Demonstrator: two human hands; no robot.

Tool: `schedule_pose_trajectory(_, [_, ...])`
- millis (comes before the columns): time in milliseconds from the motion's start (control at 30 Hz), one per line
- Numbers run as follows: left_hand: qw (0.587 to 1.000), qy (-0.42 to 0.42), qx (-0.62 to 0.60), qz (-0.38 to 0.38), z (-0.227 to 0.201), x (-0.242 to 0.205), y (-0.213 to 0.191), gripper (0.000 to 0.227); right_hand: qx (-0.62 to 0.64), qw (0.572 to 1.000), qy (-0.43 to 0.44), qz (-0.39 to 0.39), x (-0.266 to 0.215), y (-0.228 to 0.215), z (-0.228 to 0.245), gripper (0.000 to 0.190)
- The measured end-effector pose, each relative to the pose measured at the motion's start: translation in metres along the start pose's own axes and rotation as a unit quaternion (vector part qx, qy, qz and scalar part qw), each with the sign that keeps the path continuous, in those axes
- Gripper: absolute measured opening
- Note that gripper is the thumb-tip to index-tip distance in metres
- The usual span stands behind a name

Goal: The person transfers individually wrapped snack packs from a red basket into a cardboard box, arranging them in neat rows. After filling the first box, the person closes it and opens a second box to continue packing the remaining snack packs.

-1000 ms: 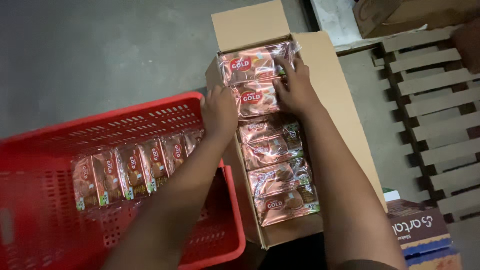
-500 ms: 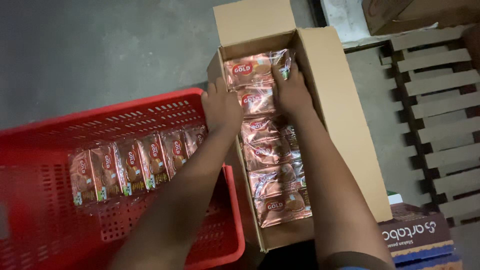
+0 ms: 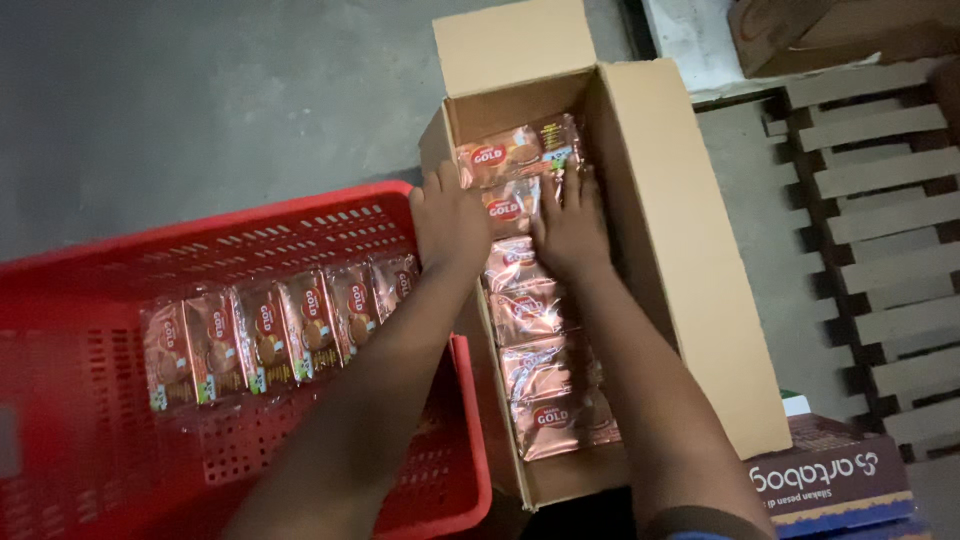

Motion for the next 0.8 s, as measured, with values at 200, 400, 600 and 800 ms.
schedule_pose_trajectory(200, [1.0,0.015,-0.007,0.022,-0.001,-0.001,0.009,0.022,0.048,0.996,0.023,0.072,0.012,0.072,-0.035,0.07])
schedule_pose_trajectory(400, [0.999,0.034,0.011,0.01,-0.003,0.001,0.012,0.021,0.082,0.996,0.013,0.033,-0.005,0.023,-0.017,0.064])
schedule_pose_trajectory(600, [0.999,0.028,0.011,0.021,-0.004,-0.001,0.002,0.022,0.086,0.995,-0.04,-0.019,-0.018,0.019,-0.016,0.063])
schedule_pose_trajectory(800, [0.999,0.033,0.016,-0.007,-0.007,0.002,-0.009,0.019,0.046,0.998,-0.04,0.026,-0.036,0.034,-0.011,0.076])
Point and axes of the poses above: each hand's wrist, its own x-axis towards the middle knuckle, its own y-axis out of the palm, z = x × y, the point moved 9 cm from there along x, towards the middle knuckle, and after that the axes turned 2 degrees about -y, right-handed, at the moved point
